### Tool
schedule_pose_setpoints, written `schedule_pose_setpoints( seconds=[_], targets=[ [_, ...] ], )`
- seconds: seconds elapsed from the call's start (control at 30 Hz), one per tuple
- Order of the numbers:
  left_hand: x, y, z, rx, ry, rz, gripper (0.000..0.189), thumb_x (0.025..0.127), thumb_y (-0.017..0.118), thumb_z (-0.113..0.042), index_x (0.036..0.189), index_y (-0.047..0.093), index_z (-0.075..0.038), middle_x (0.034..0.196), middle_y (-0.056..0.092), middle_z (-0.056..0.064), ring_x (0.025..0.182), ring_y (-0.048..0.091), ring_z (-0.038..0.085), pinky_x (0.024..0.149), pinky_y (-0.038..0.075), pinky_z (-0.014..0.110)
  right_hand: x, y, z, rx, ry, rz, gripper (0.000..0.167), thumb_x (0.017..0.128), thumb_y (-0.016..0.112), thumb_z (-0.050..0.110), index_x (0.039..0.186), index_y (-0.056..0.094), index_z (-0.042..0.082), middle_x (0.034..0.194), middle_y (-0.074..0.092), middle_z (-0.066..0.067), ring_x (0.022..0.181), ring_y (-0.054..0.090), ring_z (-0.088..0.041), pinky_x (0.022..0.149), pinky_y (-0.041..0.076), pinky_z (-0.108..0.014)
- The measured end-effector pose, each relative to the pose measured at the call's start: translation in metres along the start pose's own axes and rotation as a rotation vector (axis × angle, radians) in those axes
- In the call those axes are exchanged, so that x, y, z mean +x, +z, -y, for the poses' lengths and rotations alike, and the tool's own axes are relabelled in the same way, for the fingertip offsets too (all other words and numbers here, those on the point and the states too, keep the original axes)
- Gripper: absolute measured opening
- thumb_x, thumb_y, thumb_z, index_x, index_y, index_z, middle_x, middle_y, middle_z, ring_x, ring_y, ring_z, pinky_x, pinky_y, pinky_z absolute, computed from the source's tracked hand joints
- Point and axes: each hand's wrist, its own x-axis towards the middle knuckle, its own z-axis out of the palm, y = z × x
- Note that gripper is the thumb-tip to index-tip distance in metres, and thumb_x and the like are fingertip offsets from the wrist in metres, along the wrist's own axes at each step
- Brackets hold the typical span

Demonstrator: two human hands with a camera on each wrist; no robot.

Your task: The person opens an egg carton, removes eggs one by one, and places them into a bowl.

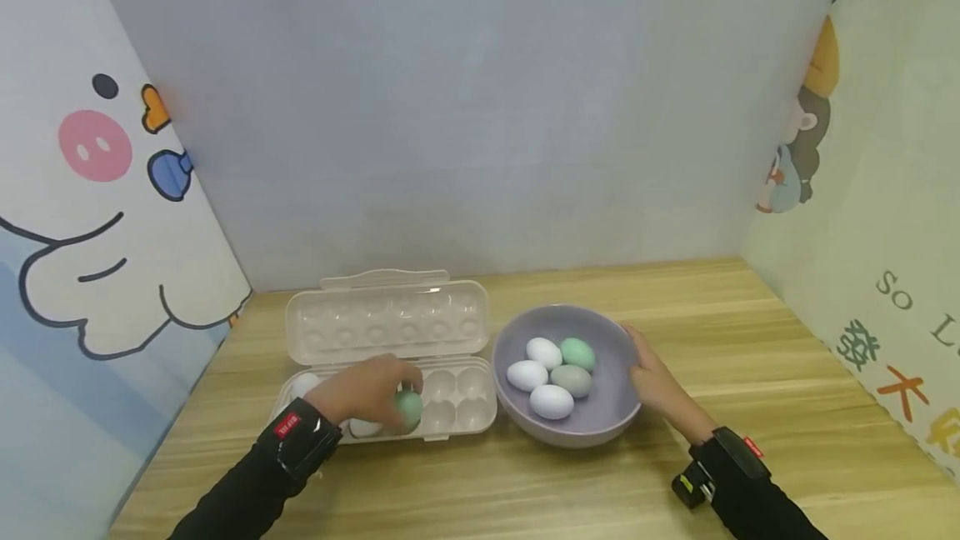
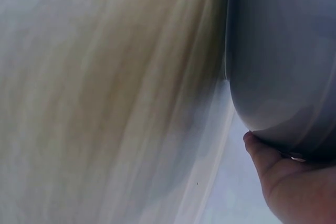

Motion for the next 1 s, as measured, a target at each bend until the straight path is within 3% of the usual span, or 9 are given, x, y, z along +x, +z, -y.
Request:
schedule_pose_setpoints(
  seconds=[0.37, 0.67, 1.0],
  targets=[
    [0.016, -0.009, -0.009, -0.001, 0.131, -0.112, 0.023, 0.065, 0.074, -0.008, 0.086, 0.066, -0.013, 0.079, 0.058, -0.009, 0.071, 0.052, 0.011, 0.065, 0.046, 0.025, -0.002, -0.002, -0.002, 0.012, -0.007, -0.013, 0.073, 0.072, 0.028, -0.017, 0.144, 0.015, -0.013, 0.147, 0.016, -0.036, 0.134, 0.016, -0.053, 0.106, 0.016, -0.061],
    [0.055, -0.018, -0.040, 0.020, 0.252, -0.188, 0.025, 0.061, 0.075, -0.006, 0.081, 0.061, -0.010, 0.076, 0.056, -0.005, 0.069, 0.050, 0.011, 0.062, 0.044, 0.023, -0.003, -0.003, -0.003, 0.014, -0.009, -0.017, 0.072, 0.073, 0.029, -0.017, 0.144, 0.015, -0.013, 0.147, 0.015, -0.036, 0.134, 0.017, -0.053, 0.105, 0.017, -0.063],
    [0.099, -0.008, -0.077, 0.025, 0.270, -0.140, 0.029, 0.069, 0.079, -0.012, 0.095, 0.066, -0.007, 0.085, 0.061, -0.003, 0.074, 0.053, 0.011, 0.067, 0.045, 0.022, -0.002, 0.000, 0.000, 0.036, -0.025, -0.008, 0.073, 0.072, 0.029, -0.018, 0.144, 0.015, -0.012, 0.148, 0.016, -0.035, 0.133, 0.017, -0.053, 0.105, 0.017, -0.063]
  ],
)
